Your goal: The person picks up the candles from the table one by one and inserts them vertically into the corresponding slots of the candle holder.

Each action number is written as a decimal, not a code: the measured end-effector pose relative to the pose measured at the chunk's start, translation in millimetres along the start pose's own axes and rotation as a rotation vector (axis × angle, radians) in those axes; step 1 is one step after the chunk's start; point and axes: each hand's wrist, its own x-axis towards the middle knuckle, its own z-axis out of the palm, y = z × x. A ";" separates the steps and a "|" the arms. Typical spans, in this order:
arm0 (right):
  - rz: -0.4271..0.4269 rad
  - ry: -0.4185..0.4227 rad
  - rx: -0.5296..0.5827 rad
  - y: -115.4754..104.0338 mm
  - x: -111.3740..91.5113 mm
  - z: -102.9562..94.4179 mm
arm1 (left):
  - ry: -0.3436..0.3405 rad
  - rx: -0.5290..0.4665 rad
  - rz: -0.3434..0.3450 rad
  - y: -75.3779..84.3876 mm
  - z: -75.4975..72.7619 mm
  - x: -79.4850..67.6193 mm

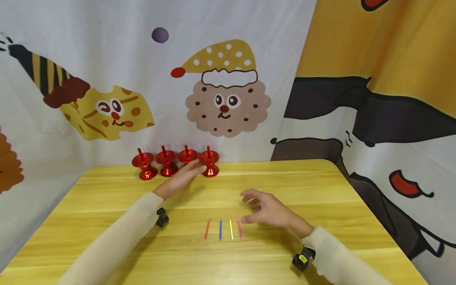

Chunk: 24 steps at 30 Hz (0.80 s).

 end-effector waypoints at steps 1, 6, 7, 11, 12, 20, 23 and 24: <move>0.004 -0.005 -0.001 0.2 -0.5 2.2 | 0.006 -0.011 -0.007 0.4 1.0 2.2; 0.025 -0.042 -0.003 -3.5 -3.0 14.2 | 0.039 -0.034 -0.017 1.3 8.6 12.3; 0.025 -0.047 -0.011 -3.6 -3.2 16.3 | 0.044 -0.030 -0.027 1.2 9.8 13.3; -0.003 -0.039 -0.065 -4.9 -4.1 22.9 | 0.064 -0.029 -0.097 1.3 13.1 16.4; -0.008 -0.027 -0.086 -5.5 -4.4 24.4 | 0.071 -0.037 -0.110 1.6 13.6 17.4; 0.007 0.014 -0.175 -8.4 -8.3 33.0 | 0.092 -0.054 -0.101 3.5 19.3 27.1; 0.024 0.016 -0.193 -8.9 -9.6 34.8 | 0.107 -0.058 -0.111 4.3 21.1 29.7; 0.028 0.016 -0.197 -9.0 -10.0 35.3 | 0.109 -0.063 -0.111 4.5 21.7 30.5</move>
